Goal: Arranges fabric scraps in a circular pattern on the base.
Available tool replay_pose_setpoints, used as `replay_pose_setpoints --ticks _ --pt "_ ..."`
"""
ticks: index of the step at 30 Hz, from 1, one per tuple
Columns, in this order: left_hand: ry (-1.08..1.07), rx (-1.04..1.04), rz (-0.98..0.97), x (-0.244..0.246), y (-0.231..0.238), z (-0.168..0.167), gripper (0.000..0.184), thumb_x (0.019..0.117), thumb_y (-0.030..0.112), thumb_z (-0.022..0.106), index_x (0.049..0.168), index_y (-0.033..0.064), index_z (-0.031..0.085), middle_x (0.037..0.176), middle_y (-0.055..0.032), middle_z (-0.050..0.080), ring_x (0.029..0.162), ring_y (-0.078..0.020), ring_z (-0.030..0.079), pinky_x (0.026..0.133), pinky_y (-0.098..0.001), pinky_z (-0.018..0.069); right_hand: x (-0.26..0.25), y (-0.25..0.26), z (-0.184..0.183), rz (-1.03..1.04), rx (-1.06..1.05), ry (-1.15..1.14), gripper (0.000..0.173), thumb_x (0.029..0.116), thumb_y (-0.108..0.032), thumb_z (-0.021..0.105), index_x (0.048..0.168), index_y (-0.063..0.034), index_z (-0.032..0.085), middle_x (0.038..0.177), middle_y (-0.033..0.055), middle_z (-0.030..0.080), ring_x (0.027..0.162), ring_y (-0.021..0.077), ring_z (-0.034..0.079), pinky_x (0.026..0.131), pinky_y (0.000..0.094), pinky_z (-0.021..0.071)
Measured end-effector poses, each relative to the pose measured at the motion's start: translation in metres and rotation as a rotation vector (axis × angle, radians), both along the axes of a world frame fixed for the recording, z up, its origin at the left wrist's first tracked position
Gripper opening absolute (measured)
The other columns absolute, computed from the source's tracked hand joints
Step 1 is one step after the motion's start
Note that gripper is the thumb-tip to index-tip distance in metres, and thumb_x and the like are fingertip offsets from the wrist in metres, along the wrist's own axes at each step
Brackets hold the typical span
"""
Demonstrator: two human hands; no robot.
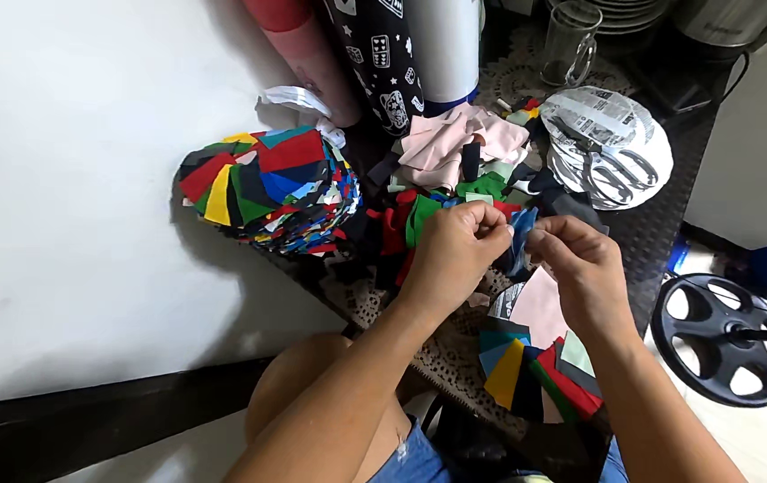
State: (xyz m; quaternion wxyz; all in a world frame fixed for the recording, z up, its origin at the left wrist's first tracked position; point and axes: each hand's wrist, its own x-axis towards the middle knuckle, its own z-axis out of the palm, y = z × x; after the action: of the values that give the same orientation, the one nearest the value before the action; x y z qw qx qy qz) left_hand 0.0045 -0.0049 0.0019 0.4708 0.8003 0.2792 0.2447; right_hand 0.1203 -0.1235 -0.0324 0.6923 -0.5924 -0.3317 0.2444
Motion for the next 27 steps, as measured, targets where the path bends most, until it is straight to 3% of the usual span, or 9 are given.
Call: replay_pose_setpoints --ticks 5,8,11,13,16,18,20,23,27 --pt "0.106 -0.077 0.042 -0.006 0.018 -0.003 0.007 0.0981 0.011 0.068 0.093 0.0073 0.071 0.076 -0.0003 0.069 0.062 -0.0062 0.064 0.06 -0.0246 0.0553 0.014 -0.011 0.0 0.041 0.085 0.245 0.022 0.0981 -0.003 0.051 0.086 -0.0096 0.068 0.079 -0.0003 0.069 0.074 0.0077 0.067 0.075 0.0261 0.0591" --pt "0.287 0.097 0.111 -0.012 0.028 -0.007 0.008 0.0985 0.013 0.068 0.095 0.0071 0.072 0.08 -0.0034 0.07 0.067 -0.0118 0.065 0.066 -0.0335 0.0565 0.023 -0.021 0.001 0.037 0.091 0.275 0.024 0.0974 -0.004 0.049 0.083 -0.0091 0.067 0.077 0.0015 0.069 0.072 0.008 0.068 0.073 0.0244 0.0587" --pt "0.374 0.427 0.132 -0.02 0.026 -0.016 0.013 0.0963 0.008 0.065 0.103 -0.0004 0.071 0.093 -0.017 0.071 0.083 -0.0321 0.07 0.076 -0.0553 0.0559 0.034 -0.029 0.005 0.013 0.049 0.17 0.022 0.0952 -0.003 0.052 0.082 -0.0107 0.068 0.075 -0.001 0.069 0.072 0.0079 0.068 0.074 0.0262 0.0597" --pt "0.245 0.505 0.1 -0.022 0.018 -0.022 0.016 0.0953 0.009 0.065 0.105 -0.0018 0.071 0.097 -0.018 0.071 0.084 -0.0316 0.07 0.076 -0.052 0.0579 0.042 -0.036 0.014 -0.019 -0.037 -0.069 0.016 0.0927 -0.004 0.056 0.084 -0.013 0.067 0.073 -0.0068 0.067 0.068 0.0025 0.065 0.069 0.022 0.0568" --pt "0.044 -0.089 -0.045 -0.016 -0.008 -0.018 0.025 0.106 0.015 0.051 0.106 0.0025 0.073 0.095 -0.0025 0.074 0.087 -0.0091 0.072 0.08 -0.0274 0.0601 0.041 -0.045 0.039 -0.06 -0.178 -0.797 0.01 0.0893 -0.012 0.06 0.088 -0.0076 0.069 0.078 -0.0044 0.066 0.071 -0.0004 0.062 0.064 0.0185 0.0525" --pt "-0.07 -0.789 -0.165 -0.011 -0.024 -0.014 0.047 0.1137 0.024 0.027 0.114 -0.0019 0.066 0.1 -0.0049 0.074 0.092 -0.0117 0.072 0.084 -0.0281 0.0592 0.03 -0.047 0.05 0.021 -0.154 -1.192 0.017 0.0914 -0.013 0.058 0.088 -0.0046 0.071 0.084 0.007 0.071 0.082 0.018 0.069 0.072 0.0363 0.056" --pt "-0.131 -1.214 -0.296 -0.012 -0.033 -0.02 0.061 0.1115 0.042 0.014 0.115 0.0027 0.061 0.099 -0.0062 0.074 0.092 -0.0154 0.073 0.084 -0.0318 0.0601 0.018 -0.051 0.049 0.137 -0.133 -1.326 0.02 0.0986 -0.015 0.053 0.092 -0.0072 0.071 0.092 0.0083 0.073 0.09 0.0233 0.07 0.077 0.0406 0.0541" --pt "-0.063 -1.495 -0.35 -0.015 -0.046 -0.017 0.068 0.1101 0.051 0.017 0.12 0.0047 0.067 0.108 -0.0118 0.075 0.101 -0.0236 0.074 0.09 -0.0383 0.0602 0.017 -0.074 0.039 0.093 -0.162 -1.113 0.024 0.1028 -0.02 0.054 0.102 -0.0077 0.075 0.101 0.0052 0.075 0.099 0.0149 0.07 0.087 0.033 0.0546" --pt "0.006 -1.434 -0.436 -0.016 -0.058 -0.012 0.037 0.1092 0.016 0.033 0.131 0.0047 0.062 0.115 -0.0109 0.073 0.105 -0.021 0.072 0.091 -0.0353 0.0597 0.021 -0.111 0.015 -0.051 -0.188 -0.436 0.026 0.1049 -0.019 0.052 0.106 -0.0047 0.073 0.098 -0.0048 0.073 0.088 -0.0024 0.067 0.08 0.0165 0.0561"
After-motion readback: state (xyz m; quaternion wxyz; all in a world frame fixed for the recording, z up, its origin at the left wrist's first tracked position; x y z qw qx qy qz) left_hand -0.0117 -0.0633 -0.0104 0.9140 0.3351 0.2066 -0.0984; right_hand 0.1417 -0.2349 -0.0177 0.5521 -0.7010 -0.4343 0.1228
